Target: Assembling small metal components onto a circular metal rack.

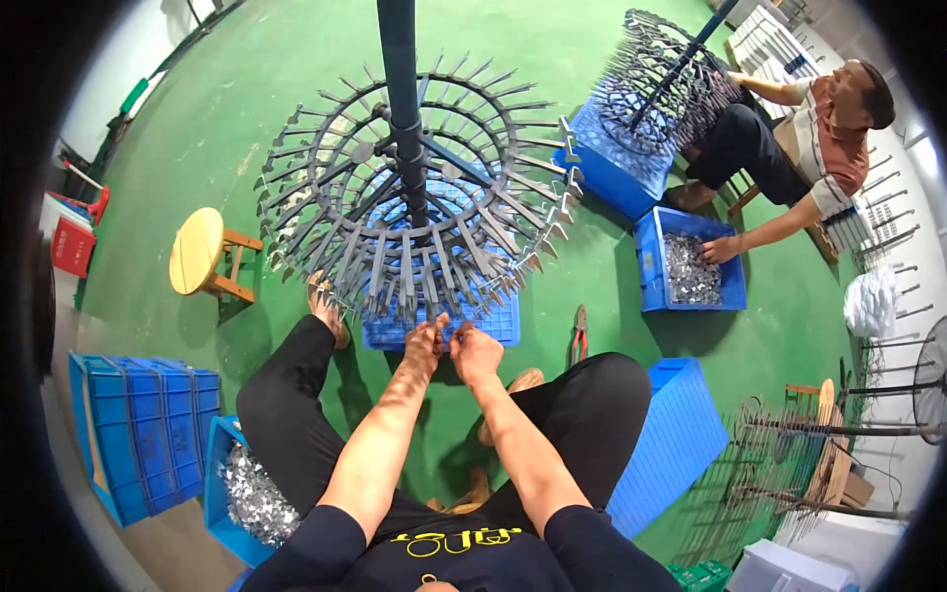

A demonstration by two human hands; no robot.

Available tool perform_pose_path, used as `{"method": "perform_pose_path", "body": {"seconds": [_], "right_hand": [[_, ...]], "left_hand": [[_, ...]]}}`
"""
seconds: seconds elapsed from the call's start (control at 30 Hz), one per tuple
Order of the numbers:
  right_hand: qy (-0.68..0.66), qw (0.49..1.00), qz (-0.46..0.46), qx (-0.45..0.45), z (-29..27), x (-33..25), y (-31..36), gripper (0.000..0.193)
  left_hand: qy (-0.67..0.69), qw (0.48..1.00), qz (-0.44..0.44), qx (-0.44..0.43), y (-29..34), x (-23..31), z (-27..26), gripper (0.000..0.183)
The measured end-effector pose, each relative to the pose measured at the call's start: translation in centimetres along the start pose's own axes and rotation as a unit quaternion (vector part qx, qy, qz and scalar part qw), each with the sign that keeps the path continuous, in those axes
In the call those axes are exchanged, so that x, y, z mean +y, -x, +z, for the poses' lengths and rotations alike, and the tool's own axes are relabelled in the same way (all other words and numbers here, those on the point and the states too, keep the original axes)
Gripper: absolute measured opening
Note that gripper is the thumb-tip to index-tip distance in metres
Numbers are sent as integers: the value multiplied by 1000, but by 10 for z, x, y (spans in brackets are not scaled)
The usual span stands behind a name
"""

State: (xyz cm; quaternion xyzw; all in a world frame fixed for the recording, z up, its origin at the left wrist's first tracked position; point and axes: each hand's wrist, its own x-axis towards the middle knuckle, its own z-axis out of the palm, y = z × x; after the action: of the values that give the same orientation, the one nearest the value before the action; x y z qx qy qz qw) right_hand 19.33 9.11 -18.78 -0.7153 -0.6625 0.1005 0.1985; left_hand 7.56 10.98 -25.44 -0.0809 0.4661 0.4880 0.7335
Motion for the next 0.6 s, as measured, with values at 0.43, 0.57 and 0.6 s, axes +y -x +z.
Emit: {"method": "perform_pose_path", "body": {"seconds": [0.43, 0.57, 0.6], "right_hand": [[-11, 999, 24, -38, 0, -1, -5, 19], [1, 997, 42, -59, -5, -5, -4, 19], [-4, 998, 40, -48, -7, -4, -3, 18]], "left_hand": [[28, 998, -49, -24, 14, 0, 20, 11], [42, 997, -59, -30, 23, 9, 18, 12], [45, 997, -60, -32, 26, 11, 16, 12]]}}
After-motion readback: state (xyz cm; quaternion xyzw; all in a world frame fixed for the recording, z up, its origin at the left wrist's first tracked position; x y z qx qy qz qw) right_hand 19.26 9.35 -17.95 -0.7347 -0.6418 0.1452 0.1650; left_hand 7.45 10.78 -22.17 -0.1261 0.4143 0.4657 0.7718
